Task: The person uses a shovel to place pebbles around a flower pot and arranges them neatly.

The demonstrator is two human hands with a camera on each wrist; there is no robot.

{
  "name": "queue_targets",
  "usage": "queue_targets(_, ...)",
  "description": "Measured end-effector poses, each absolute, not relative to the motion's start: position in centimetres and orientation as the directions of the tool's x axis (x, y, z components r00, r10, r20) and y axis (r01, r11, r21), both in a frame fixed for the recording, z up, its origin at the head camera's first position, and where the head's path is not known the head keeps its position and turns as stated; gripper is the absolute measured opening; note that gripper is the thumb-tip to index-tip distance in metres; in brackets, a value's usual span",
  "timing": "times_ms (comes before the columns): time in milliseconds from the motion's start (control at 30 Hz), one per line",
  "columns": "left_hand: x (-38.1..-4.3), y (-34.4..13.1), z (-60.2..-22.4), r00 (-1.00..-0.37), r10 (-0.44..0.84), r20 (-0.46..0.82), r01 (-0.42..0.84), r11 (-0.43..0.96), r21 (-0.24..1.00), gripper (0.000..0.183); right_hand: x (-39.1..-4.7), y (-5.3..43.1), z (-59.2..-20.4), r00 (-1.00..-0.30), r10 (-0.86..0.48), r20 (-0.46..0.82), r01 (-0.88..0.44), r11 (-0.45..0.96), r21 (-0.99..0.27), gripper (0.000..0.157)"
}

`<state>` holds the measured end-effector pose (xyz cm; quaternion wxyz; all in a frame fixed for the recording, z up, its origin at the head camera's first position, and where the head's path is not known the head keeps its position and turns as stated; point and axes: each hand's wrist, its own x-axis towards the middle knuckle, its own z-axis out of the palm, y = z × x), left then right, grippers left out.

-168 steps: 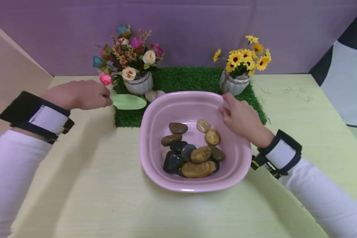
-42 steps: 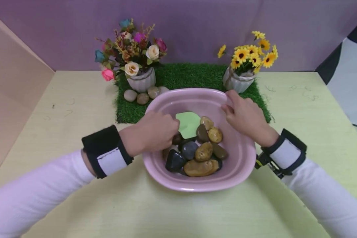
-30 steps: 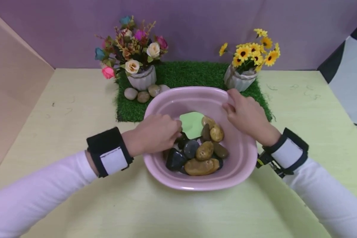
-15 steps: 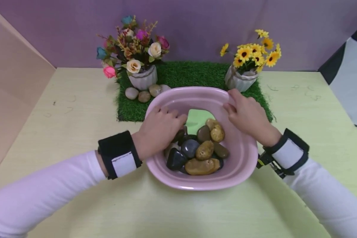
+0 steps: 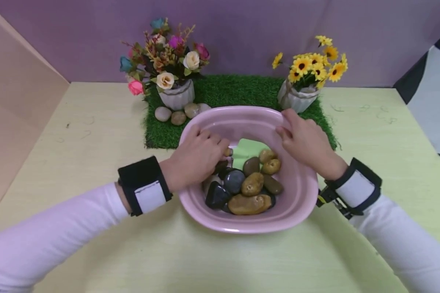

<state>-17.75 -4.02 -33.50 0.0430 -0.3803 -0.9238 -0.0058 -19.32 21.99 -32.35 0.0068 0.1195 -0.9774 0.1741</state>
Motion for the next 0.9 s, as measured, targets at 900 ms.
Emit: queue_targets(900,-18.8,-4.1,-33.0,-0.672,0.727,-0.140,0.675,0.679,0.289,0.029,-19.1,22.0,-32.4,-0.973,-0.223,0.059,-0.229,0.904,-0.361,0.036)
